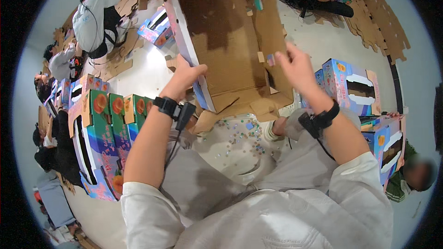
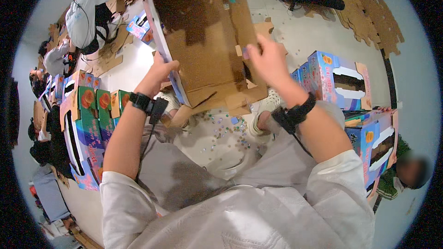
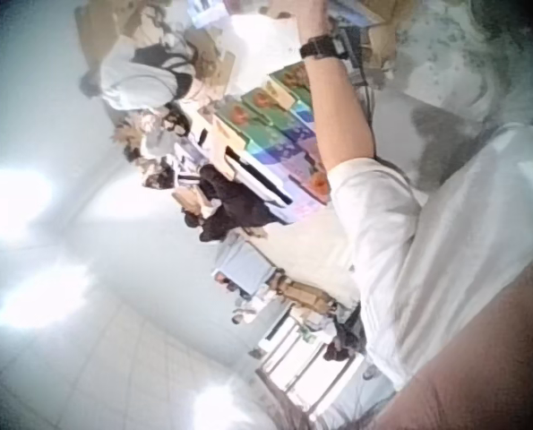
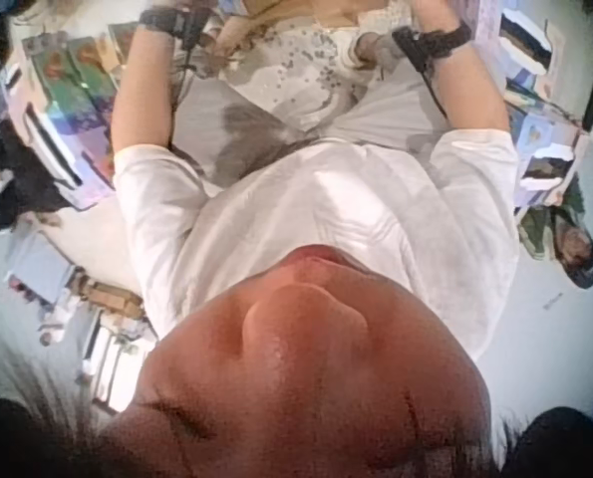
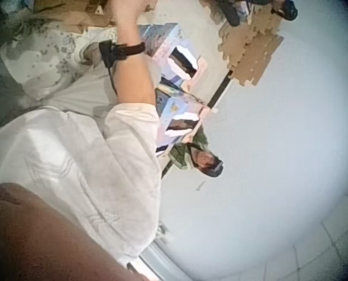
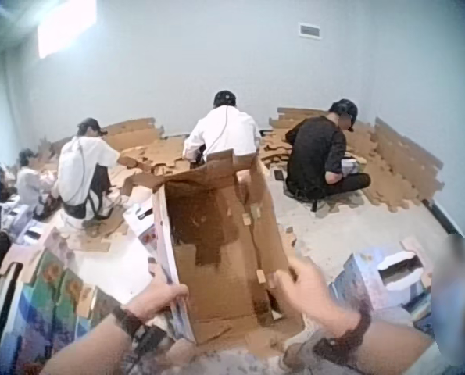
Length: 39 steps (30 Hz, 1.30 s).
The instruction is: Folding and assembling cardboard fruit boxes on the floor in a work environment.
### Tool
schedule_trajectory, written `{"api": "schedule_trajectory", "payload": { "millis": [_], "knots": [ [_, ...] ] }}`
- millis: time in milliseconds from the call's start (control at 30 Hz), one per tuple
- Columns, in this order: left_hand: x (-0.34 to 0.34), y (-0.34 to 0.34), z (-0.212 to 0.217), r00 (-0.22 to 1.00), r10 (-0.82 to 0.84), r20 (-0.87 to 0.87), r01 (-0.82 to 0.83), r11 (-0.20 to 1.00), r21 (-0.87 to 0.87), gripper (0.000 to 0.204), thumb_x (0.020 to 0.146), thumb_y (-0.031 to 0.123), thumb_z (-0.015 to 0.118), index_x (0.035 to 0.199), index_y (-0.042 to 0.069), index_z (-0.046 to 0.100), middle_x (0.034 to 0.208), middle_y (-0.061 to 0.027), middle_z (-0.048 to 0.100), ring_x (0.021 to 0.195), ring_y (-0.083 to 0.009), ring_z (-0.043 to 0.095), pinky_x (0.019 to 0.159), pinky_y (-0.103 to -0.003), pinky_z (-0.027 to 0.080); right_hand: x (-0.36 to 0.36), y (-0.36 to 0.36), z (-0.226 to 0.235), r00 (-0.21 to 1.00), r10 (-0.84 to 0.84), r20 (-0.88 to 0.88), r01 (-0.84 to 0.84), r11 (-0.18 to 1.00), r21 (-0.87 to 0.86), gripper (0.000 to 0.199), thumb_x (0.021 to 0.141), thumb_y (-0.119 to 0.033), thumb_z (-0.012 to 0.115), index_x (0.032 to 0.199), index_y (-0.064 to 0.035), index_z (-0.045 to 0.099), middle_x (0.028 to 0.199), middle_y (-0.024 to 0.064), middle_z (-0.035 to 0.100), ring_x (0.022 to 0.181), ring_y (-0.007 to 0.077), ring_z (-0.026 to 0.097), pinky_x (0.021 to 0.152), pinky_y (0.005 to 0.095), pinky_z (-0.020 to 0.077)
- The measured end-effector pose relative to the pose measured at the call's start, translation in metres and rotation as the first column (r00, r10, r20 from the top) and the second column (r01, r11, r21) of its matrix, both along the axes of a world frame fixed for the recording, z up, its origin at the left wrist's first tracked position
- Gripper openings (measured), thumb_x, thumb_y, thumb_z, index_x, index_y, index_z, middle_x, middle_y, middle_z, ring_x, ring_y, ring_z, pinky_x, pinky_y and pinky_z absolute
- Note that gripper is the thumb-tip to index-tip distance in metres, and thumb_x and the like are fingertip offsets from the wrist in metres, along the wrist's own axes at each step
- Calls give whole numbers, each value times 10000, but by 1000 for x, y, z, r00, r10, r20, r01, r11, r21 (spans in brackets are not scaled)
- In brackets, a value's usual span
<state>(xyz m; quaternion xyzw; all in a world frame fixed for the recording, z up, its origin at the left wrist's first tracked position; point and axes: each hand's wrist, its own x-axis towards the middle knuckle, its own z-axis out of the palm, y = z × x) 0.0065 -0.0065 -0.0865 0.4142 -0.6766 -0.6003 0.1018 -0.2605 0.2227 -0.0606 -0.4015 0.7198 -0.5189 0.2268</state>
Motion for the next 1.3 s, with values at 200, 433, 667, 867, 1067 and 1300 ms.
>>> {"api": "schedule_trajectory", "payload": {
  "millis": [200,433,667,867,1067,1300],
  "knots": [
    [52,-15,51,997,55,-47,-57,998,-40,534,799,-35,703,1314,-3,564,1138,-117,676,876,-209,670,766,-328,551,-57,-3,7,997,-82,-14,82,996,-48,391,1021,-158,664,1389,-28,638,1083,82,777,957,169,715,823,367,560],
    [131,-91,40,960,33,-278,-19,998,52,486,876,-83,702,1331,13,560,1147,-79,713,942,-195,715,793,-329,593,-120,27,1,954,-73,291,111,987,-116,375,1058,-63,596,1430,-23,616,1253,57,725,1080,149,677,887,335,558],
    [69,-22,51,996,-4,-86,-36,885,-465,598,872,-94,673,1443,-2,518,1189,-107,715,976,-195,705,815,-338,577,-43,-1,11,942,32,-333,59,964,261,416,963,-222,695,1292,28,641,1070,254,755,959,309,754,849,488,555],
    [88,-53,45,969,242,-40,-237,884,-404,569,856,-104,671,1403,2,553,1182,-173,739,983,-225,745,778,-356,601,-71,0,8,978,-188,85,195,977,-85,466,899,-260,778,1298,-45,670,863,216,711,746,282,716,708,419,545],
    [68,-28,34,993,96,63,-9,611,-792,584,822,-22,753,1368,10,547,1213,-143,711,1000,-228,715,801,-333,576,-33,-4,27,941,46,-335,-3,992,129,400,929,-207,721,1270,2,713,890,152,780,760,194,740,739,352,595],
    [72,-37,37,998,-50,-29,20,779,-627,550,866,-47,705,1386,-13,529,1140,-123,715,912,-172,699,781,-287,564,-63,-2,18,891,-40,-451,-23,991,-132,424,906,-179,767,1284,6,722,900,149,784,771,176,737,712,329,572]
  ]
}}
